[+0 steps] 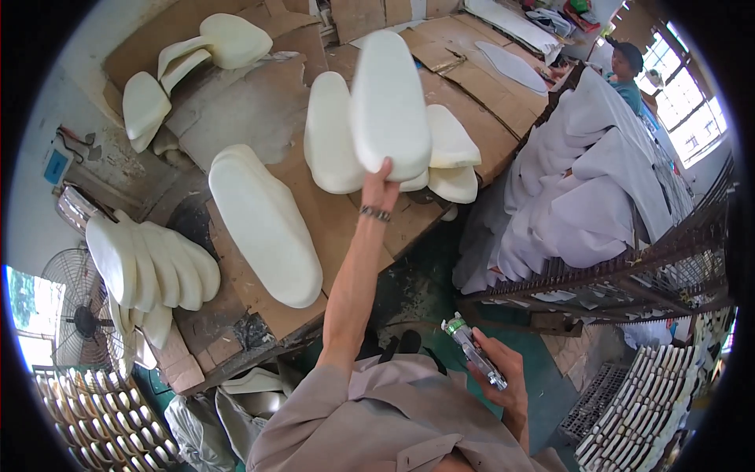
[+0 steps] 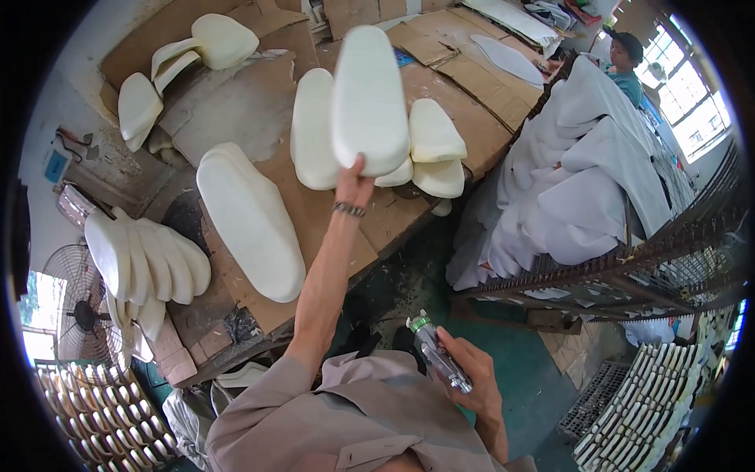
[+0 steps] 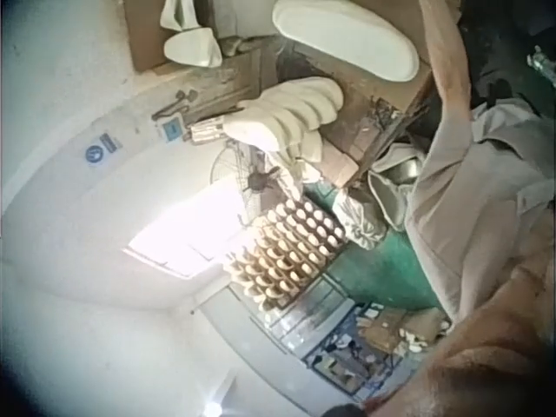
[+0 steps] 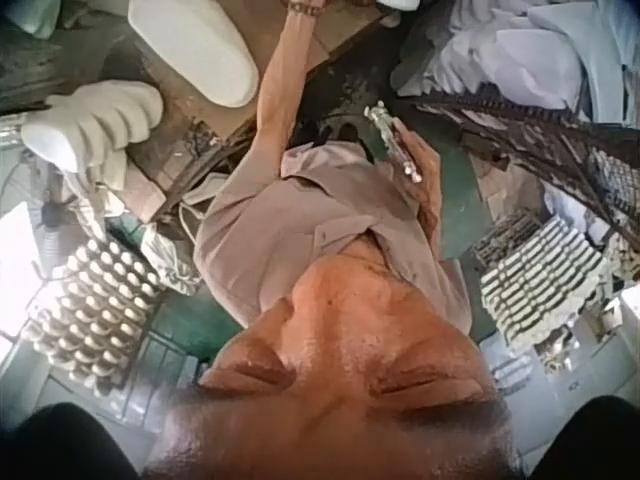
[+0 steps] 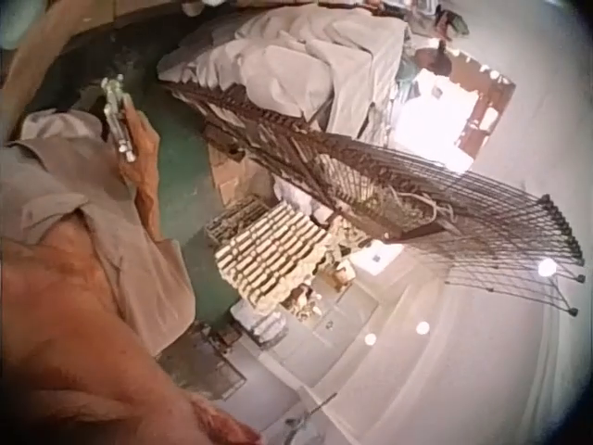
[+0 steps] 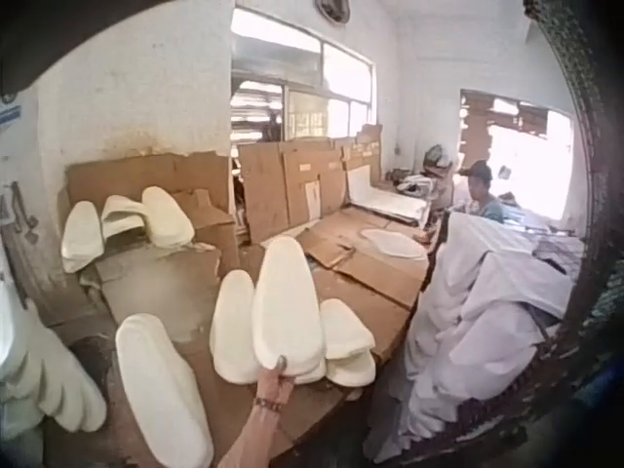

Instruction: Organizing and applying adhesive to foam pads in a manufacturing facility.

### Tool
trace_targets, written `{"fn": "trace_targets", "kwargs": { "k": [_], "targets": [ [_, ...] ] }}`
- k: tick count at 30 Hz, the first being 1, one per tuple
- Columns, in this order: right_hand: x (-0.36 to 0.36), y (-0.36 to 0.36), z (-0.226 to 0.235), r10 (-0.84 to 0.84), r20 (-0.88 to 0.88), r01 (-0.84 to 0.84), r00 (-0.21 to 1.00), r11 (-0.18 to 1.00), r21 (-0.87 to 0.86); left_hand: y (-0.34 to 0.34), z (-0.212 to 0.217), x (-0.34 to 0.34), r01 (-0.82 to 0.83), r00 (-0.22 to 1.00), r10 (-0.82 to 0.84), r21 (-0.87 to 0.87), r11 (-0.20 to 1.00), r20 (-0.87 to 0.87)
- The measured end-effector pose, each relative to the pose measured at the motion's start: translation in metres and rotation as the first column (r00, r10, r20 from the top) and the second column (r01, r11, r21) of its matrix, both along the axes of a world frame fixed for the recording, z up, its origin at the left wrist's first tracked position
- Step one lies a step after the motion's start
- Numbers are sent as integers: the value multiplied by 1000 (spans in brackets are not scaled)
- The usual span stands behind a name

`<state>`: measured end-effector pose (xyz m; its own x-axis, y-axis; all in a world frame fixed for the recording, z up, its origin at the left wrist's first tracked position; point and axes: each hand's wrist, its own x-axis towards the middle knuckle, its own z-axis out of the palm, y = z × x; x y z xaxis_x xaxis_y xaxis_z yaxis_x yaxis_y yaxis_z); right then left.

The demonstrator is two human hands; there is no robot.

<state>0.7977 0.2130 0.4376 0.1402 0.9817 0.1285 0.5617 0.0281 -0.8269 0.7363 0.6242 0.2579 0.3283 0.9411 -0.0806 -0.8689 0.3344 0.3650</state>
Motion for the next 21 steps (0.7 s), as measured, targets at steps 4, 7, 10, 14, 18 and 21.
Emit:
{"fn": "trace_targets", "kwargs": {
  "k": [4, 7, 10, 14, 18, 21],
  "targets": [
    [-9, -3, 0, -40, 7, 40, 999, 999, -19, 32, -50, 26, 14, 998, -23, -136, 991, -63],
    [-9, 2, 2, -4, -14, 3, 1000, 1000, -24, 17, -65, 11, 58, 982, -93, -209, 976, -162],
    [-13, 13, 5, 71, -73, -72, 995, 997, -6, -43, -88, -23, 235, 933, -245, -67, 970, -263],
    [-32, 45, 18, 304, -56, -302, 951, 952, 47, -169, -132, -140, 491, 760, -511, -160, 856, -402],
    [-46, 75, 17, 330, -24, -324, 944, 936, 137, -293, -201, -269, 157, 617, -501, -530, 834, -606],
    [-55, 86, 22, 397, -15, -387, 918, 902, 193, -403, -250, -357, -336, 664, -278, -608, 719, -694]
  ]
}}
